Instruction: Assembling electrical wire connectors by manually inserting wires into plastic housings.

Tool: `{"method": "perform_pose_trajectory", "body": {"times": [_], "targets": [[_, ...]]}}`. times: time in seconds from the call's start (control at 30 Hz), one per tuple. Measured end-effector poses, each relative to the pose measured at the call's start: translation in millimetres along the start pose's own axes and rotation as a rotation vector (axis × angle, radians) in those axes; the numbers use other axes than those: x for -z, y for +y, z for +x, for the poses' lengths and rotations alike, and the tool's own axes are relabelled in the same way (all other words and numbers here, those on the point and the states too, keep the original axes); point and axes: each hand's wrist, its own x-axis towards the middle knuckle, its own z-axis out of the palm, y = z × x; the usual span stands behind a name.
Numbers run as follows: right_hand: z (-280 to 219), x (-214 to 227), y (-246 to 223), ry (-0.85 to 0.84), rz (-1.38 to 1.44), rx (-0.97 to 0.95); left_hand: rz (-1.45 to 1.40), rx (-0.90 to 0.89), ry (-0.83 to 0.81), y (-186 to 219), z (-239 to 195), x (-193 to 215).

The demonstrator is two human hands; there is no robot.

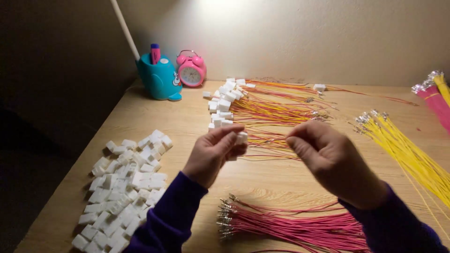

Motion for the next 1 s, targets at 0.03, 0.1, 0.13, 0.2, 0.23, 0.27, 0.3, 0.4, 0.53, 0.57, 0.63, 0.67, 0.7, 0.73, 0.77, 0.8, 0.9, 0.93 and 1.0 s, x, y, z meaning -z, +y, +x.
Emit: {"method": "perform_pose_trajectory", "body": {"times": [0.03,0.1,0.13,0.2,0.23,0.27,0.3,0.4,0.53,0.57,0.63,0.67,0.7,0.73,0.77,0.8,0.9,0.93,1.0], "targets": [[0.8,-5.0,4.3,0.009,-0.008,-0.005,-0.005,0.002,-0.012,-5.2,-3.2,-6.5],[1.9,-19.2,16.5,-0.026,0.042,0.107,-0.381,0.177,0.083,-19.8,-11.6,-15.6],[2.3,-21.2,19.8,-0.026,0.035,0.098,-0.388,0.185,0.080,-24.6,-10.8,-16.6],[2.8,-29.3,25.9,-0.063,0.097,0.077,-0.446,0.221,0.115,-34.1,-13.7,-15.1],[3.4,-31.9,28.4,-0.069,0.094,0.064,-0.453,0.233,0.120,-32.5,-13.5,-15.4],[3.9,-34.2,30.8,-0.058,0.037,0.029,-0.465,0.282,0.158,-30.6,-13.2,-15.8],[5.1,-35.9,32.6,-0.046,-0.023,-0.005,-0.477,0.330,0.195,-28.1,-12.2,-16.5],[7.0,-44.8,42.6,-0.033,-0.011,0.029,-0.404,0.332,0.182,-29.1,-11.8,-17.5],[8.7,-51.4,49.6,-0.046,0.008,0.043,-0.294,0.311,0.075,-40.6,-12.3,-13.0],[8.8,-52.2,49.7,-0.047,-0.007,0.056,-0.236,0.263,0.036,-42.4,-13.0,-13.9],[8.4,-53.1,49.6,-0.047,-0.021,0.067,-0.179,0.217,-0.003,-44.5,-14.3,-15.1],[8.1,-53.3,49.6,-0.069,-0.038,0.045,-0.125,0.180,-0.005,-44.8,-14.8,-15.4],[7.8,-53.2,49.4,-0.089,-0.055,0.023,-0.071,0.142,-0.010,-44.8,-15.0,-15.8],[8.3,-54.1,47.3,-0.086,-0.054,0.021,-0.069,0.144,-0.012,-49.9,-13.6,-16.8],[8.8,-54.7,45.3,-0.057,-0.024,-0.006,-0.068,0.104,0.046,-55.2,-11.8,-18.0],[9.2,-55.2,43.3,-0.028,0.006,-0.033,-0.067,0.064,0.104,-60.5,-10.1,-19.4],[8.8,-53.2,40.6,-0.024,0.020,-0.057,-0.100,0.109,0.129,-54.8,-12.7,-22.9],[8.9,-51.5,41.4,-0.021,0.021,-0.057,-0.098,0.109,0.127,-56.3,-11.4,-21.0],[9.4,-48.1,42.7,-0.004,0.008,-0.088,-0.186,0.121,0.152,-59.4,-9.1,-17.0]]}}
